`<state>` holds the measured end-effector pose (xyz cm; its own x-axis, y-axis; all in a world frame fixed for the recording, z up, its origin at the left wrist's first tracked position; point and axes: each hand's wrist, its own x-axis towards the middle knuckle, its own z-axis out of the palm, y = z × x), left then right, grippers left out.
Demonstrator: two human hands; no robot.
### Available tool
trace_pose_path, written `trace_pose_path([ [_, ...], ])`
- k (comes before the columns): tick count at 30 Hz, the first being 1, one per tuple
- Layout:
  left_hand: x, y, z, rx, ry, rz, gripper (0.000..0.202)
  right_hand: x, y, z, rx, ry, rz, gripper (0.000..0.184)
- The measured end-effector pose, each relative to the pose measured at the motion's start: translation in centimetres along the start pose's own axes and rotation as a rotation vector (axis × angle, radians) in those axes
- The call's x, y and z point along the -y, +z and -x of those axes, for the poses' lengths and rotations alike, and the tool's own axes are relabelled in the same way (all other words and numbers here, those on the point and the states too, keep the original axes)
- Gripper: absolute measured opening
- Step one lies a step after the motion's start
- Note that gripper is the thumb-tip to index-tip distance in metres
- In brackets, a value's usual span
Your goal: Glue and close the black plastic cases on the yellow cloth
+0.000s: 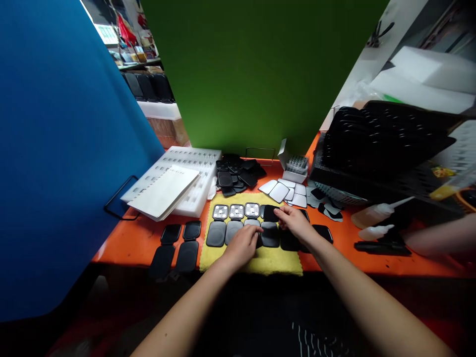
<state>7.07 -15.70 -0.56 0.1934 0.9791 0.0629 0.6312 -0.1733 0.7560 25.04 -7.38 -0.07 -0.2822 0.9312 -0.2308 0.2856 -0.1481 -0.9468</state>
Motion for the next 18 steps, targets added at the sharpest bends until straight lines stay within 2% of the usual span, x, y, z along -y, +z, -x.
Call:
trace_pose_path([
  [4, 0.6, 0.1, -0.6, 0.020, 0.004, -0.267, 0.022, 0.3, 1.7, -3.1, 0.040, -0.019, 0.150, 0.033],
  [8, 1.2, 1.0, -0.7, 0.011, -0.030, -0.414, 0.022, -0.4, 3.3, -5.5, 0.076, 0.000, 0.233, 0.033],
  [12, 1.6, 1.5, -0.5, 0.032, -0.052, -0.439, 0.020, -1.3, 4.0, -6.8, 0.080, -0.025, 0.303, 0.034],
  [18, 1.9, 1.5, 0.0, 0.045, -0.045, -0.429, 0.019, -1.9, 4.2, -7.3, 0.061, -0.055, 0.447, 0.035],
])
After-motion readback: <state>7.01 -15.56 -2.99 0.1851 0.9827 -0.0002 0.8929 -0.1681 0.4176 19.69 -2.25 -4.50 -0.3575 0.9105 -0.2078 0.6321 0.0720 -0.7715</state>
